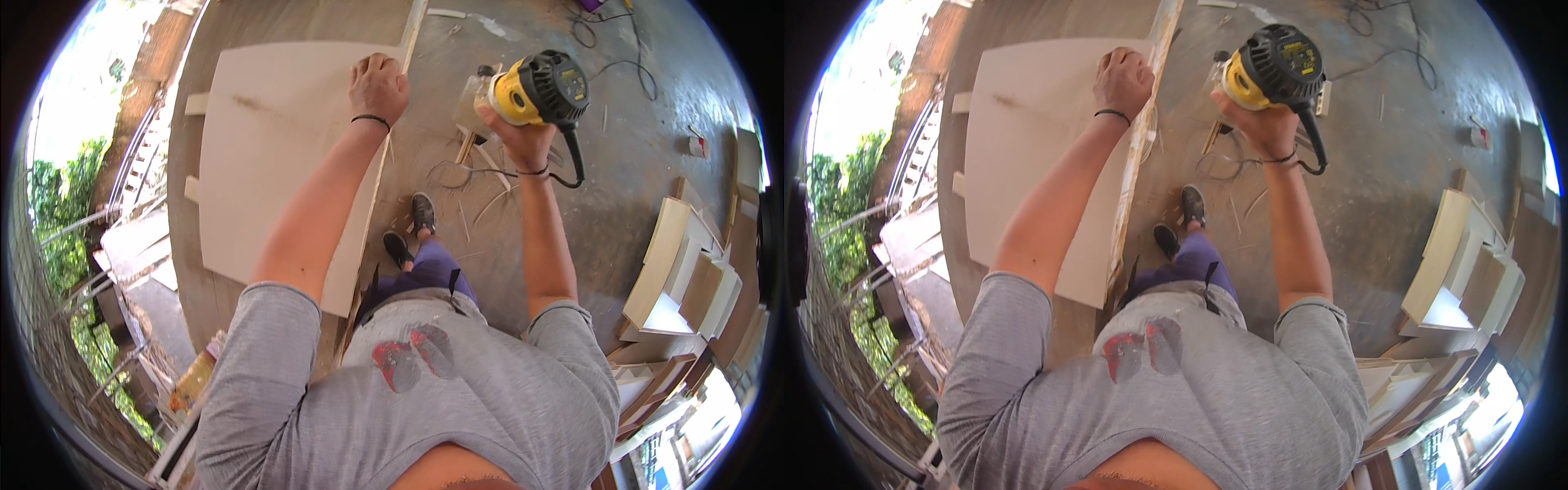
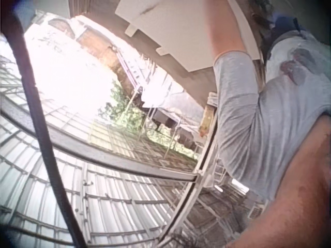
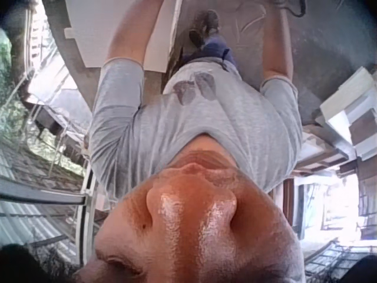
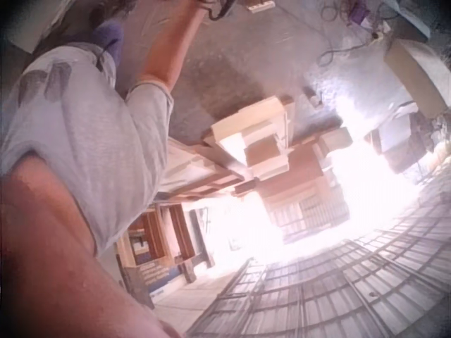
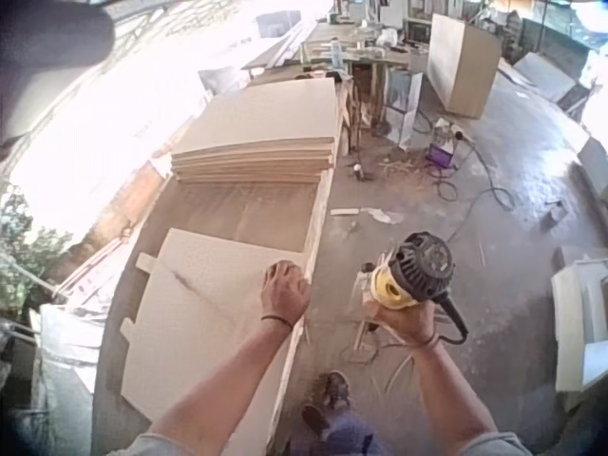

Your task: The person uses a hand-held router to trim the edges of wood panels, moves the trimmed panels to a stack, and wipes the sawdust off the surface of a panel.

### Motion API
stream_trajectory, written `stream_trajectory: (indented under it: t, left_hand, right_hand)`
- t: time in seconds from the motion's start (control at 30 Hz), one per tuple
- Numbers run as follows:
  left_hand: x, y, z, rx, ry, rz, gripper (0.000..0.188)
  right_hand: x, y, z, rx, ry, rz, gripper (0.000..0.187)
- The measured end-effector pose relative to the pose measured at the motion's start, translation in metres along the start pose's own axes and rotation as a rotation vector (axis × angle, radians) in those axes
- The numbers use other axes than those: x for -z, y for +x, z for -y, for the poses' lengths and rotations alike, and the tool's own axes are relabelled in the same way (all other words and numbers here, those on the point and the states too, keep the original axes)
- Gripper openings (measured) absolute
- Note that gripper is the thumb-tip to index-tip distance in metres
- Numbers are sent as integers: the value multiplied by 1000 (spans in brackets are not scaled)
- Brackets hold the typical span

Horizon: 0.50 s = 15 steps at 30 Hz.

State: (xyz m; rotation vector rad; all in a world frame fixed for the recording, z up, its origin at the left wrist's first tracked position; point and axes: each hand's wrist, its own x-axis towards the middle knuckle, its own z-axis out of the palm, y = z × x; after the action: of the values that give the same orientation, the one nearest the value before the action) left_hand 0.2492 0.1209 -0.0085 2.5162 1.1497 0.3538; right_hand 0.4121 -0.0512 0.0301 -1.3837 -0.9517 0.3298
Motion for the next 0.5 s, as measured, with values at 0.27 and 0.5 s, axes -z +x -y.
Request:
stream_trajectory:
  t: [0.27, 0.5]
  left_hand:
    - [32, -226, 30, -49, -44, 138, 55]
    - [76, -377, 43, 207, -45, 91, 61]
  right_hand:
    - [-52, -16, 2, -66, -291, 288, 42]
    - [-96, -17, -22, 47, -218, 289, 46]
